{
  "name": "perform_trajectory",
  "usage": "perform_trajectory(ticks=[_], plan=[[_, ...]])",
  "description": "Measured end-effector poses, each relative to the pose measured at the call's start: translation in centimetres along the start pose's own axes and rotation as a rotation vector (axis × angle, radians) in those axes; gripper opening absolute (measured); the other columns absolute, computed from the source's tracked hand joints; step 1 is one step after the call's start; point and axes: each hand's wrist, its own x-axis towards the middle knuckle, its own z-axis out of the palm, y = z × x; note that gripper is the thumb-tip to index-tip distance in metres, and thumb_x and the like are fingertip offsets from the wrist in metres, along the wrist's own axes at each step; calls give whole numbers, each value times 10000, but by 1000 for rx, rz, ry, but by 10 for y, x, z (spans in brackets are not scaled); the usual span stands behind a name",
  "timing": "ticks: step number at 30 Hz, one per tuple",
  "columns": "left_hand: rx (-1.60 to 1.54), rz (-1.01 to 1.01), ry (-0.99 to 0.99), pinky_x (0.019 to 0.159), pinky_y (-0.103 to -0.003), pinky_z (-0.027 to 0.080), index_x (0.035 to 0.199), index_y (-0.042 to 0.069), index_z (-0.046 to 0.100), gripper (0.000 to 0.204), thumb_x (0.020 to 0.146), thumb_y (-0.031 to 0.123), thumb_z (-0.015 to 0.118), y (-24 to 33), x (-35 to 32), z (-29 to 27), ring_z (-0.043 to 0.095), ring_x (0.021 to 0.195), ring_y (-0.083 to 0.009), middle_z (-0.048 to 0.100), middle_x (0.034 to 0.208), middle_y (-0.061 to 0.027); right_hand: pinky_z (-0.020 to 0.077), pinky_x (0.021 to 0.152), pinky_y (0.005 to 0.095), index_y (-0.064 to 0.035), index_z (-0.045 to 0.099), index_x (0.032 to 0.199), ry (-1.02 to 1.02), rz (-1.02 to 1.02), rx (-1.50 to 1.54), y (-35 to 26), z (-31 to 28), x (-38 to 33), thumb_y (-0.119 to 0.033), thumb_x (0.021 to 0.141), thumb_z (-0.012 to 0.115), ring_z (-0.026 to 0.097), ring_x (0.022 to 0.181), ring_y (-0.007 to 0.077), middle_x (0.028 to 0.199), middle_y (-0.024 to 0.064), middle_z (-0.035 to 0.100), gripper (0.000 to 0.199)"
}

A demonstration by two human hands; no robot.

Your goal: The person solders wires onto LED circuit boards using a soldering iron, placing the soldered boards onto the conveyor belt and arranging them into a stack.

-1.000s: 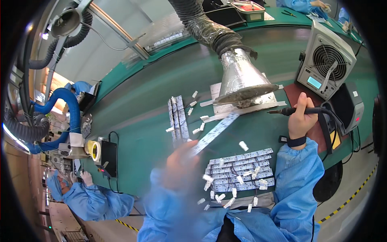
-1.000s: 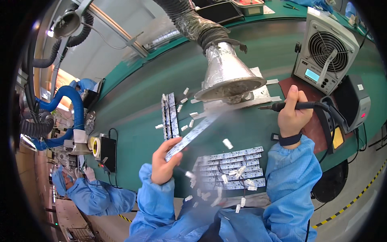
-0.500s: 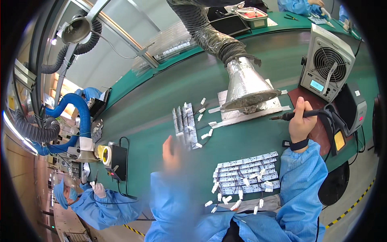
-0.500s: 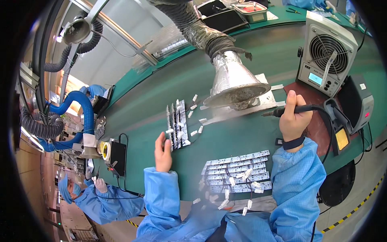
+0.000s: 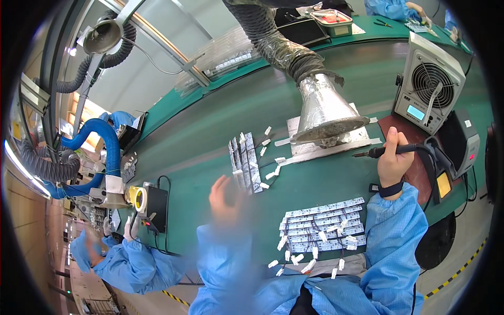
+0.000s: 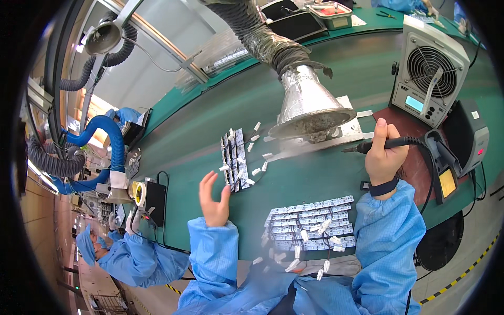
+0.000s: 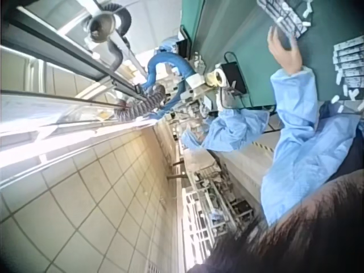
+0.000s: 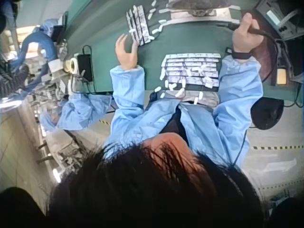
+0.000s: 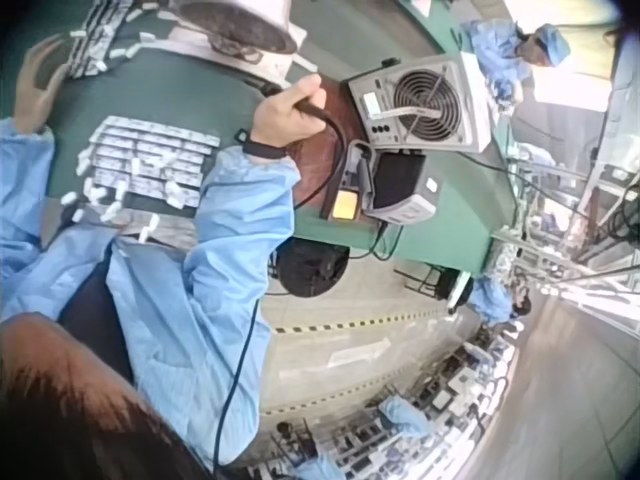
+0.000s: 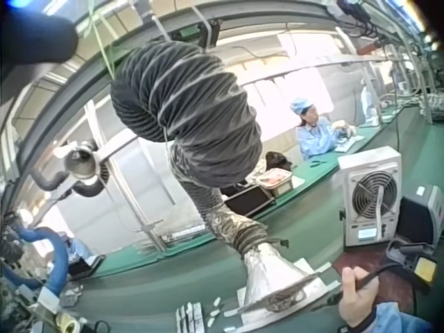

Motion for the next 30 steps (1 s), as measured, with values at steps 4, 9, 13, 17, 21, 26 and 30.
perform_trajectory(ticks=[4,9,13,17,21,26,30], plan=[[63,168,139,885,-376,468,1022,6,658,229,797,36,691,32,-7,-17,610,991,-307,643,1039,-154,233,483,259,-34,415,592,-15,-4,12,-6,4,-1,-182,980,570,311,535,46,543,-29,364,443],[-191,149,-406,764,-339,514,1000,5,672,205,814,81,710,71,5,9,657,869,-281,665,917,-132,229,472,266,-34,414,591,-8,-21,-12,-2,0,0,-173,977,570,309,524,49,536,-26,360,439],[-258,175,-761,756,-312,512,1107,28,657,327,829,181,738,71,17,29,652,868,-231,652,954,-109,230,467,269,-29,410,594,-11,-10,5,-5,7,-2,-165,973,575,308,521,48,535,-26,360,435],[-272,115,-1068,725,-296,492,1126,49,657,382,812,236,768,88,33,36,589,798,-170,619,878,-54,232,469,271,-27,405,598,3,-1,-5,-5,1,1,-168,970,581,313,526,48,538,-25,359,434],[-236,156,-1141,706,-298,472,1088,63,679,325,814,218,761,91,36,43,574,799,-156,612,871,-37,234,472,270,-30,402,595,11,0,3,-11,1,1,-174,970,581,319,531,48,539,-25,364,440],[-479,114,-1145,759,-296,475,1034,0,670,210,863,119,691,66,41,51,585,859,-155,618,888,-53,237,482,261,-21,426,601,11,-9,-3,-12,0,2,-170,970,577,337,530,49,542,-22,375,425],[-749,-368,-1081,840,-279,475,1185,-14,577,284,911,44,624,69,39,52,565,989,-115,627,1118,-83,236,491,249,-28,434,593,65,-32,-9,-15,1,3,-169,971,576,329,536,41,545,-31,378,428]])
